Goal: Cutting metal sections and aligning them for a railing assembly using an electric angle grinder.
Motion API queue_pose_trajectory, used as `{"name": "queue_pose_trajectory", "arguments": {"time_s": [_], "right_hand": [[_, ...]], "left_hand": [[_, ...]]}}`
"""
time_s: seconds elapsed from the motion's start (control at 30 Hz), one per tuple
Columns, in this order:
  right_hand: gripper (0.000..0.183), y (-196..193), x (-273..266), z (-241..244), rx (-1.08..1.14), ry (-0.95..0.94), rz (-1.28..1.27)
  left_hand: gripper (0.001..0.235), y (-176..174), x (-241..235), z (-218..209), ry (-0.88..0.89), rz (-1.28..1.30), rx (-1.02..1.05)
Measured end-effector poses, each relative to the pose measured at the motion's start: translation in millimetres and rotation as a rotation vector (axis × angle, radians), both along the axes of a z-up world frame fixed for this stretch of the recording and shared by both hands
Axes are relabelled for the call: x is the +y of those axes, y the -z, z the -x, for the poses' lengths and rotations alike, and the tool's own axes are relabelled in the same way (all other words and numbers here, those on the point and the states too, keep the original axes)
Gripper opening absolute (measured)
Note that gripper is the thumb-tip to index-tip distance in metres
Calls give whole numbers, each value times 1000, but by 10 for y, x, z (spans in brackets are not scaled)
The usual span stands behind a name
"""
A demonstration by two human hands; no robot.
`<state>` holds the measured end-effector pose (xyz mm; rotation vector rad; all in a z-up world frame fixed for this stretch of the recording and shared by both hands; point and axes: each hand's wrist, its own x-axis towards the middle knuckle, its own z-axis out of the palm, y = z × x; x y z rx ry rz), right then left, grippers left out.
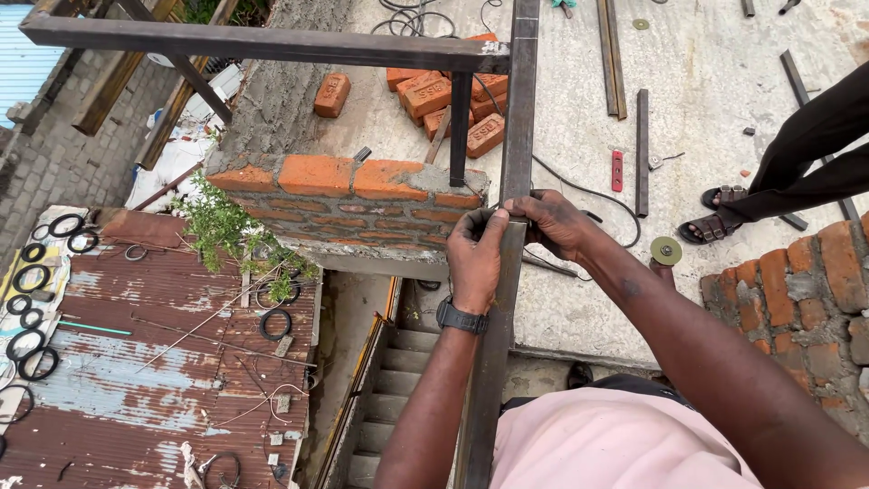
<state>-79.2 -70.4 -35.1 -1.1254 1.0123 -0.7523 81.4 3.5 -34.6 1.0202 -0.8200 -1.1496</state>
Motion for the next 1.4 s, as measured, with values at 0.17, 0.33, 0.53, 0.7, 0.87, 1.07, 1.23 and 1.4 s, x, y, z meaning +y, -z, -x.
{"name": "queue_pose_trajectory", "arguments": {"time_s": [0.17, 0.33, 0.53, 0.7, 0.87, 1.07, 1.23, 1.4], "right_hand": [[45, -92, 31, -31, -7, 12, -2], [44, -85, 14, -33, 51, 26, 6], [41, -134, 29, -36, 40, 29, 1], [43, -247, 62, -94, 45, 53, -3], [44, -269, 52, -102, 63, 40, 0], [48, -230, 52, -88, 134, 40, 18], [49, -252, 112, -91, 113, 66, 3], [50, -233, 179, -80, 98, 88, 31]], "left_hand": [[35, -30, 15, -2, 12, -29, -56], [37, 32, -15, -24, 17, -19, -35], [30, 218, -85, 13, 53, -60, 168], [23, 130, -48, -14, 62, -32, 98], [23, 120, -37, 4, 60, -27, 82], [26, 118, -25, 3, 47, -16, 97], [28, 45, 16, 10, 49, -20, 7], [28, 37, 20, 10, 23, -23, 43]]}}
